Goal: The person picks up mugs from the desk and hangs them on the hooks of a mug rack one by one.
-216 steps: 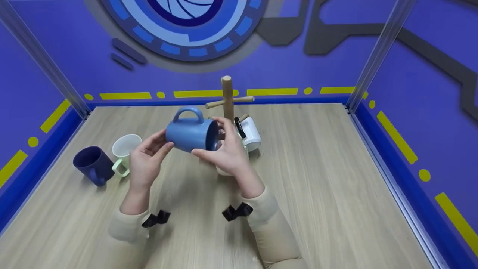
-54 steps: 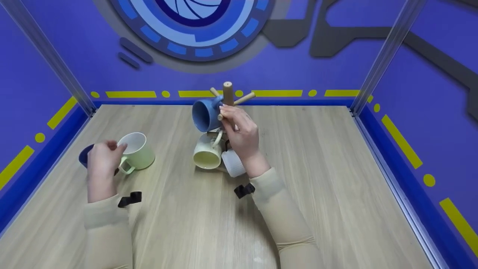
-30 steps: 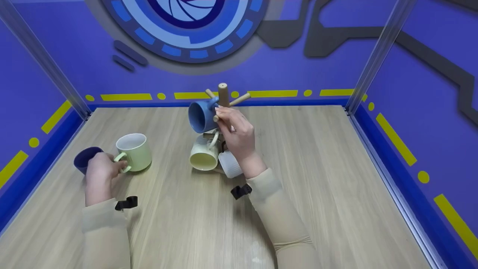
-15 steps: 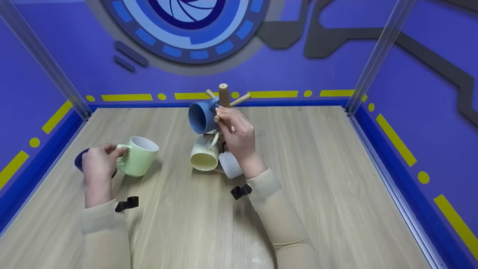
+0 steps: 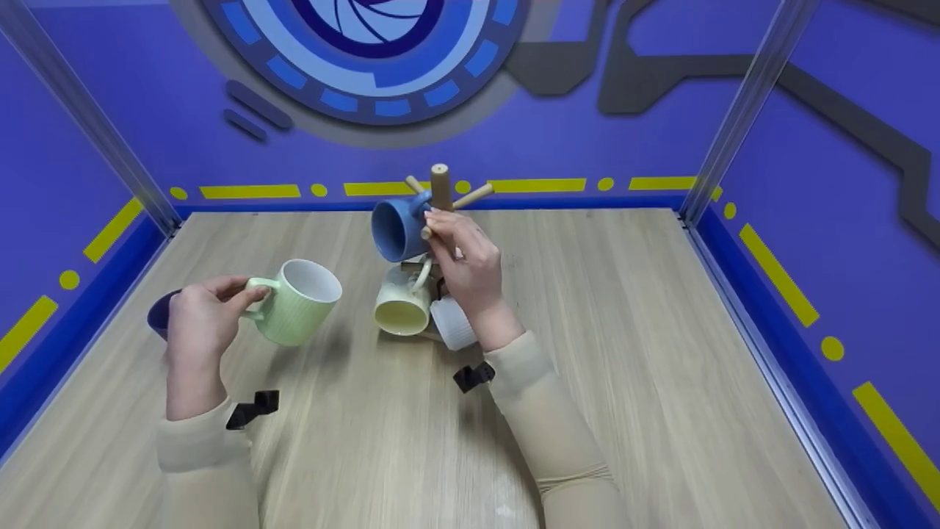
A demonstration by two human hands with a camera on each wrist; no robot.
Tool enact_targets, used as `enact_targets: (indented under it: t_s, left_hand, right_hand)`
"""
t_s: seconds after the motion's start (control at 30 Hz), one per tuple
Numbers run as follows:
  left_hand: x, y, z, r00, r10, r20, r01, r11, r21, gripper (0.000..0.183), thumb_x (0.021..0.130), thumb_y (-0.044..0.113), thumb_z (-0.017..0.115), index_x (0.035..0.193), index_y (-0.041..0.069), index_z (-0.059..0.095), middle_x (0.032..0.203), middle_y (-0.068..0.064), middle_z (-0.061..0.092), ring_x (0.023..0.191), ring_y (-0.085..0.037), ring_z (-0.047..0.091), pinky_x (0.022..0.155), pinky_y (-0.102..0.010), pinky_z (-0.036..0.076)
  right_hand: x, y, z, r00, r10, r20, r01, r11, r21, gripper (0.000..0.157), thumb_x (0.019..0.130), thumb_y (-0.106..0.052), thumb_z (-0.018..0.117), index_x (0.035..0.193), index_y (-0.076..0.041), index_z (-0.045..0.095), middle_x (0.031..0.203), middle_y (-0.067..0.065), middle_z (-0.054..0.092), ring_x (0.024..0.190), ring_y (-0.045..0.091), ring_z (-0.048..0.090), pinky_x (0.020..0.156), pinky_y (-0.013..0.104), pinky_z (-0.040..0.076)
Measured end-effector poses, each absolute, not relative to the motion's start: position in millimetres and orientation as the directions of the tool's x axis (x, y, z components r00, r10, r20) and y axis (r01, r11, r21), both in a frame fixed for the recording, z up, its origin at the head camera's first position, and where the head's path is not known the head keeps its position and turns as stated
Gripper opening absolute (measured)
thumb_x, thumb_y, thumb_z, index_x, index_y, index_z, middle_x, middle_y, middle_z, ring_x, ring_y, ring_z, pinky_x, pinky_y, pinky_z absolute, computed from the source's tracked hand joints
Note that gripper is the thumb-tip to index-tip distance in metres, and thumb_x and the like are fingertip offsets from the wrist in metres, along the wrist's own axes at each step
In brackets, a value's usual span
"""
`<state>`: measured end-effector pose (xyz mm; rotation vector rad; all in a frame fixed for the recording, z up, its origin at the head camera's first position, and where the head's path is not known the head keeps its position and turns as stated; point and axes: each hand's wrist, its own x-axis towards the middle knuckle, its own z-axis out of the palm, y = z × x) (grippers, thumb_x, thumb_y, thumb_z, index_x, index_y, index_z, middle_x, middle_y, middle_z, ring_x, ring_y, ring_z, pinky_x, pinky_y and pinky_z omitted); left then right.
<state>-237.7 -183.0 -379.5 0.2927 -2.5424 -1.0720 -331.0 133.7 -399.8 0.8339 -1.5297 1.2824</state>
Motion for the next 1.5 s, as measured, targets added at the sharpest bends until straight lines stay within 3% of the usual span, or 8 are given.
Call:
enact_targets:
  t_s: [0.53, 0.67, 0.77, 0.83, 0.93, 1.03, 1.17, 1.5]
  left_hand:
    - [-230, -138, -377, -0.977, -0.081, 0.198, 0.105, 0.626, 0.773, 0.023, 0.088, 0.023, 0.082, 0.106, 0.009, 0.081, 0.101, -0.009, 0.08, 0.094, -0.024, 0.076, 0.086, -0.043, 0.063]
    - [-229, -128, -378, -0.982, -0.047, 0.184, 0.115, 0.624, 0.773, 0.022, 0.087, 0.023, 0.083, 0.105, 0.01, 0.082, 0.1, -0.006, 0.081, 0.092, -0.022, 0.075, 0.083, -0.04, 0.063]
    - [-227, -122, -378, -0.98, -0.017, 0.199, 0.142, 0.639, 0.756, 0.023, 0.086, 0.023, 0.083, 0.104, 0.01, 0.082, 0.099, -0.005, 0.081, 0.09, -0.02, 0.075, 0.081, -0.039, 0.063]
    - [-224, -118, -377, -0.976, 0.008, 0.217, 0.171, 0.647, 0.743, 0.023, 0.085, 0.024, 0.083, 0.103, 0.01, 0.082, 0.098, -0.005, 0.081, 0.089, -0.02, 0.074, 0.08, -0.038, 0.063]
    - [-219, -113, -376, -0.964, 0.051, 0.26, 0.229, 0.657, 0.719, 0.024, 0.084, 0.024, 0.084, 0.103, 0.01, 0.082, 0.096, -0.005, 0.081, 0.086, -0.019, 0.075, 0.079, -0.038, 0.063]
    - [-216, -109, -376, -0.951, 0.086, 0.296, 0.278, 0.66, 0.698, 0.025, 0.083, 0.025, 0.084, 0.103, 0.01, 0.082, 0.095, -0.004, 0.081, 0.084, -0.018, 0.075, 0.077, -0.038, 0.063]
    - [-213, -103, -376, -0.941, 0.101, 0.324, 0.31, 0.642, 0.701, 0.026, 0.082, 0.026, 0.084, 0.103, 0.01, 0.082, 0.095, -0.003, 0.081, 0.084, -0.017, 0.075, 0.076, -0.038, 0.063]
    - [-215, -87, -386, -0.844, 0.03, 0.535, 0.507, 0.366, 0.78, 0.028, 0.082, 0.02, 0.085, 0.106, 0.006, 0.081, 0.098, -0.007, 0.081, 0.085, -0.017, 0.077, 0.073, -0.025, 0.062]
  right_hand:
    - [-324, 135, -406, -0.336, 0.051, 0.94, -0.904, 0.263, -0.337, 0.028, 0.083, 0.015, 0.076, 0.108, 0.005, 0.075, 0.113, 0.022, 0.076, 0.116, 0.022, 0.073, 0.101, 0.032, 0.058]
    - [-306, 133, -408, -0.267, 0.041, 0.963, -0.919, 0.291, -0.267, 0.034, 0.081, 0.015, 0.077, 0.114, 0.006, 0.073, 0.117, 0.023, 0.075, 0.119, 0.026, 0.071, 0.105, 0.035, 0.055]
    - [-285, 129, -408, -0.251, -0.079, 0.965, -0.935, 0.276, -0.221, 0.036, 0.078, 0.008, 0.082, 0.113, 0.005, 0.072, 0.119, 0.022, 0.073, 0.117, 0.034, 0.068, 0.105, 0.043, 0.054]
    - [-271, 128, -407, -0.344, -0.26, 0.902, -0.922, 0.278, -0.271, 0.048, 0.078, -0.005, 0.088, 0.122, 0.0, 0.07, 0.129, 0.02, 0.068, 0.123, 0.036, 0.063, 0.105, 0.048, 0.053]
    - [-254, 129, -405, -0.548, -0.54, 0.639, -0.835, 0.397, -0.381, 0.083, 0.075, -0.031, 0.094, 0.146, -0.016, 0.055, 0.153, 0.016, 0.05, 0.139, 0.034, 0.05, 0.107, 0.052, 0.051]
    - [-246, 128, -404, -0.643, -0.659, 0.39, -0.761, 0.49, -0.426, 0.103, 0.072, -0.042, 0.094, 0.157, -0.025, 0.04, 0.16, 0.011, 0.041, 0.145, 0.032, 0.043, 0.111, 0.051, 0.05]
    - [-243, 130, -403, -0.642, -0.697, 0.319, -0.75, 0.486, -0.448, 0.094, 0.073, -0.038, 0.094, 0.153, -0.02, 0.046, 0.146, 0.006, 0.052, 0.131, 0.024, 0.054, 0.104, 0.044, 0.054]
    - [-248, 154, -392, -0.585, -0.645, 0.492, -0.793, 0.326, -0.515, 0.082, 0.071, -0.031, 0.096, 0.139, -0.009, 0.056, 0.137, 0.008, 0.058, 0.126, 0.023, 0.057, 0.099, 0.043, 0.058]
